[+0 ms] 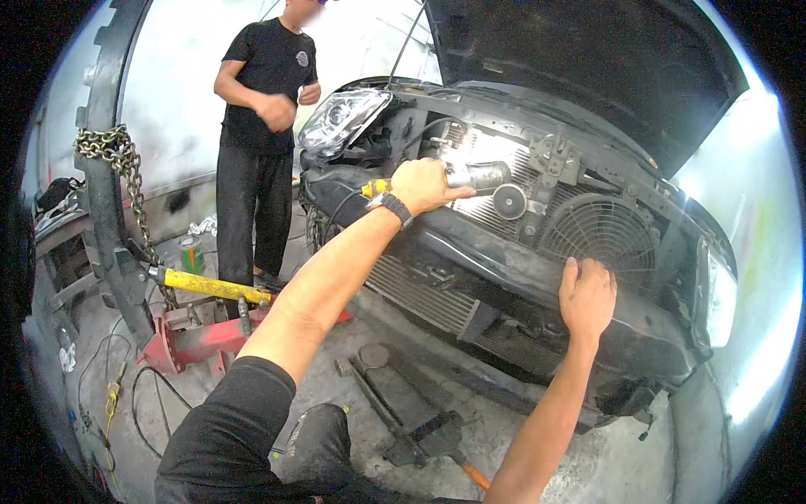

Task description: The person holds and aligns the front bumper bar of a car while an assistant heats and shapes the frame, then assists with adjusting the headlight assembly.

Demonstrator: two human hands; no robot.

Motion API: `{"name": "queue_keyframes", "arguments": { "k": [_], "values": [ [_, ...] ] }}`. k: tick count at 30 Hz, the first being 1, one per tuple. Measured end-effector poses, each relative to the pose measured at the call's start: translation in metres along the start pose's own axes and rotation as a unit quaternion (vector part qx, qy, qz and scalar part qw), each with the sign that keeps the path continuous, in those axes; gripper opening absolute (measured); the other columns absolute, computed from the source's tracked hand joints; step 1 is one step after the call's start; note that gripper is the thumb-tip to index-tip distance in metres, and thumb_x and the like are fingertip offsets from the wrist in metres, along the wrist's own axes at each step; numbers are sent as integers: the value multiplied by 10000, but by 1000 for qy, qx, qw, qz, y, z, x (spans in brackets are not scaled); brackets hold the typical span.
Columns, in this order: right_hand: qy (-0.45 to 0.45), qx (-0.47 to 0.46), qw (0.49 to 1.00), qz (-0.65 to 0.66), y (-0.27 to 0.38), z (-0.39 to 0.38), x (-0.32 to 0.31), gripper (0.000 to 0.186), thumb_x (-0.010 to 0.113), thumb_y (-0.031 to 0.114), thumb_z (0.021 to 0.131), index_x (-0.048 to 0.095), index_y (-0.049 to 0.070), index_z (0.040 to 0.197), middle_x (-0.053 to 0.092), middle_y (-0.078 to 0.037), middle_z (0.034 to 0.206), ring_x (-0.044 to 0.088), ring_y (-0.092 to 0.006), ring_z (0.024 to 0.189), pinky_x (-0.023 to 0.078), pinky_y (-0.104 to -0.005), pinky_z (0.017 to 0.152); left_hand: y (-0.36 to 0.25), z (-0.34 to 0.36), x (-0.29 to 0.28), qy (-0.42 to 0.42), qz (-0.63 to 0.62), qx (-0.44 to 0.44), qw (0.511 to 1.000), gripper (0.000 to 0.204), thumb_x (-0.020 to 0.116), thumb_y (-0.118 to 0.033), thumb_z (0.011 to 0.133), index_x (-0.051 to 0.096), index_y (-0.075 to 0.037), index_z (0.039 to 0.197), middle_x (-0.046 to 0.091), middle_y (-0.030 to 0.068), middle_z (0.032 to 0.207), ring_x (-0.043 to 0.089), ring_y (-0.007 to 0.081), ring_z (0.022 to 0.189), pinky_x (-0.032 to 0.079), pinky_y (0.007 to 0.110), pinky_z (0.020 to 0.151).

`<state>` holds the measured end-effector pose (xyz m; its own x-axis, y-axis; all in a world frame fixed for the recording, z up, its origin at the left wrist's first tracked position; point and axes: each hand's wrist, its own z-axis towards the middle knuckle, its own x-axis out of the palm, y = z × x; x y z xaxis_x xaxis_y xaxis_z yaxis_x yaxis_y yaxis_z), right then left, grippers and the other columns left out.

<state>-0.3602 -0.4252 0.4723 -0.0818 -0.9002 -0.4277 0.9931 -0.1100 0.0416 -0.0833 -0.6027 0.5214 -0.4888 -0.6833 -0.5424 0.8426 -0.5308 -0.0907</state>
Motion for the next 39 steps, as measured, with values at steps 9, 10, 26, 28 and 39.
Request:
{"name": "queue_keyframes", "arguments": {
  "k": [9,10,26,28,39],
  "values": [
    [-4,7,1000,-8,-4,-1,3,336,512,307,944,594,6,820,633,-185,884,583,-384,886,426,-477,915,2,1,5,22,17,4,1000,793,533,-762,763,687,5,891,697,193,818,691,339,772,542,436,708],
    [-10,2,1000,-6,-3,-1,5,332,511,302,945,586,6,814,628,-184,885,581,-386,885,426,-476,902,3,1,6,23,11,9,1000,775,536,-745,774,682,8,889,696,195,820,689,343,775,541,438,705],
    [-39,-33,999,-4,-8,-3,8,320,522,290,944,565,10,796,612,-179,852,569,-391,855,435,-483,817,8,1,-13,148,-4,-1,989,740,609,-665,790,589,0,1113,680,218,1022,666,363,966,514,466,836],
    [-35,-23,999,-9,-7,-2,7,328,512,288,948,566,6,791,613,-182,855,570,-391,847,431,-486,813,7,-2,-10,125,4,-4,992,752,614,-664,789,571,10,1119,680,223,1014,668,363,959,509,478,835],
    [-35,-30,999,4,-7,-3,5,339,500,290,954,560,1,789,610,-195,856,573,-400,858,438,-485,890,2,-22,7,-158,14,77,984,540,703,-511,776,589,-49,1031,565,142,991,523,313,961,380,443,810]
  ]
}}
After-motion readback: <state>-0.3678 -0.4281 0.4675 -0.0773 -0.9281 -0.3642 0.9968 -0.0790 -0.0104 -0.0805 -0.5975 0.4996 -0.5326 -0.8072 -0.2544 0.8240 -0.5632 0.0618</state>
